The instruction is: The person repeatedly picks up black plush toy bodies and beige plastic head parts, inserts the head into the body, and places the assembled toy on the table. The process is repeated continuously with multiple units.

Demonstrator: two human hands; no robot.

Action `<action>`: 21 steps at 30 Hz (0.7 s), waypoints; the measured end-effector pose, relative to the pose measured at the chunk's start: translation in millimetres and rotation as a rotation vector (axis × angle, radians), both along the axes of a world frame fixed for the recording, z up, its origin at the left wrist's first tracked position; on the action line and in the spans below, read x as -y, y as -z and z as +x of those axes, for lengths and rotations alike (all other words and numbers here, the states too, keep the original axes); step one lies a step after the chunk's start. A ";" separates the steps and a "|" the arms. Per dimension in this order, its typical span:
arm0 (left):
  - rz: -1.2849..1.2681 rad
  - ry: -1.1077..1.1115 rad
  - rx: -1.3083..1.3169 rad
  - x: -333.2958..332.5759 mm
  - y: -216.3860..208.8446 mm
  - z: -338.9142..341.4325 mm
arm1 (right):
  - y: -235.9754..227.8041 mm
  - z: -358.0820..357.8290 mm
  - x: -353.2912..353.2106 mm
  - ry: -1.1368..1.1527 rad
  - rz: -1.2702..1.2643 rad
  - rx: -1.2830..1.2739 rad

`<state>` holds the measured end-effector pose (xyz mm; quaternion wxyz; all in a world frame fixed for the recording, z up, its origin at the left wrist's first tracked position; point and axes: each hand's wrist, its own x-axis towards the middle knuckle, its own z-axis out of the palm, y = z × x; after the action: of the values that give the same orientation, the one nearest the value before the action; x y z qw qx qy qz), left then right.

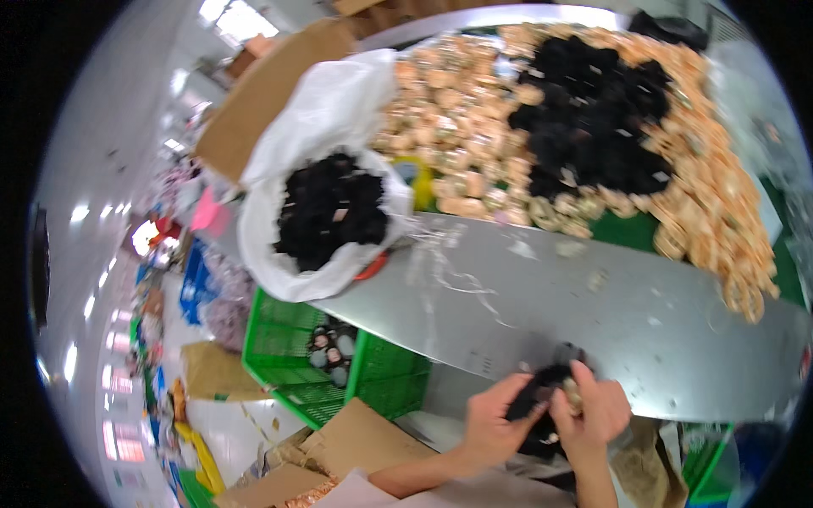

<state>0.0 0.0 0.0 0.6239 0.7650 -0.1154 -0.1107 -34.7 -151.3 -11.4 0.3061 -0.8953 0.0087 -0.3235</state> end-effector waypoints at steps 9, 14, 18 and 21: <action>-0.202 0.173 -0.177 -40.9 -18.1 37.3 | -6.3 14.3 -21.7 -0.279 0.510 -0.271; -0.346 0.369 -0.281 -48.1 -19.8 42.6 | 16.7 -6.5 12.0 -0.305 0.788 -0.383; -0.411 0.425 -0.246 -45.7 -26.1 42.6 | -5.8 23.2 -7.7 -0.343 1.040 -0.315; -0.388 0.473 -0.187 -48.5 -14.6 43.6 | -15.2 21.9 -1.1 -0.534 1.180 -0.681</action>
<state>43.6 48.5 14.6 0.7228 0.5703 -0.2513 -0.2987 -12.7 -150.2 3.8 0.7864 -0.6039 0.0577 0.1168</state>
